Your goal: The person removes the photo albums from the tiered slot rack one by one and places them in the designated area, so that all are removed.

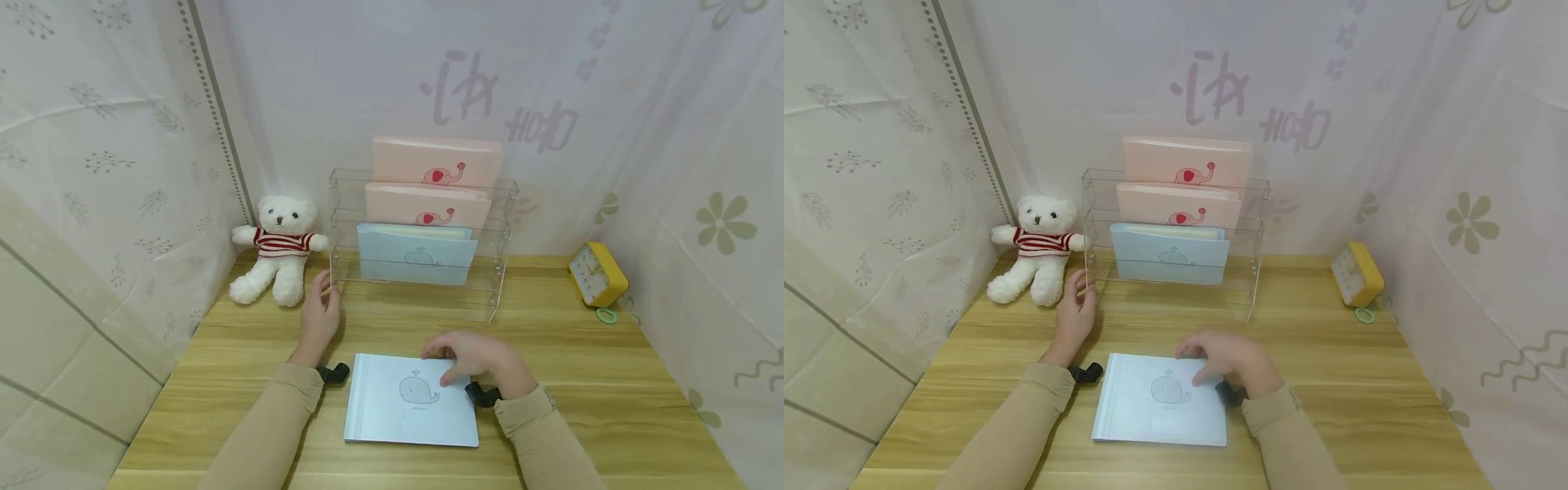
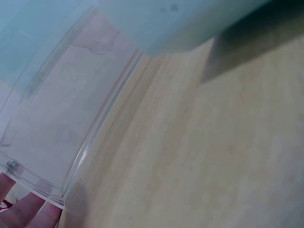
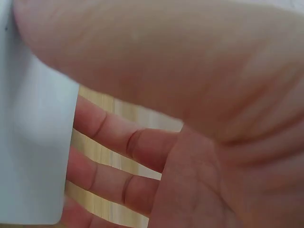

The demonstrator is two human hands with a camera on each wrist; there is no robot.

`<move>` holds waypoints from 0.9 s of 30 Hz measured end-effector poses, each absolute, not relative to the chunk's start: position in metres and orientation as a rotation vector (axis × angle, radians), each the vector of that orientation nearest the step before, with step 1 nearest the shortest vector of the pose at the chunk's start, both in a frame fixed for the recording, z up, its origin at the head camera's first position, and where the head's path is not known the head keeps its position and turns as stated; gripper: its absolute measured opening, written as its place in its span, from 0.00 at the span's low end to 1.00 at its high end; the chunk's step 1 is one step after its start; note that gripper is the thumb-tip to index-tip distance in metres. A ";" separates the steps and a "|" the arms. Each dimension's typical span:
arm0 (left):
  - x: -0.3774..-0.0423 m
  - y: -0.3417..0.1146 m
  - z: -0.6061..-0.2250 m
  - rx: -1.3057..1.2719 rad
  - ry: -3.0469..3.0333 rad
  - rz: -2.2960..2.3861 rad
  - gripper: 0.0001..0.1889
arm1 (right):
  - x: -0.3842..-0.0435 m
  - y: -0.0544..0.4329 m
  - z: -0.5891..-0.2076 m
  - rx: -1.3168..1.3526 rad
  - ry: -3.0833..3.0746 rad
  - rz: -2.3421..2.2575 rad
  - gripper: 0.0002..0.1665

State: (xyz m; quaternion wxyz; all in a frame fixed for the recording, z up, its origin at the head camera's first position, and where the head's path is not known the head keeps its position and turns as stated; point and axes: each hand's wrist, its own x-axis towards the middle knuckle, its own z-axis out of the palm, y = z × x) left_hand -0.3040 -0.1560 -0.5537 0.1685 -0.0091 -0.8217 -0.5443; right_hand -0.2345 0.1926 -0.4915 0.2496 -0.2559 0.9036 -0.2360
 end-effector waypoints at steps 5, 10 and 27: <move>-0.304 -0.156 -0.554 -0.021 -2.343 -1.547 0.23 | -0.235 0.191 -0.494 -0.679 2.456 -0.657 0.30; -0.305 -0.157 -0.555 -0.027 -2.349 -1.546 0.24 | -0.237 0.192 -0.495 -0.694 2.452 -0.659 0.30; -0.306 -0.157 -0.559 -0.054 -2.323 -1.541 0.25 | -0.239 0.194 -0.490 -0.778 2.515 -0.745 0.26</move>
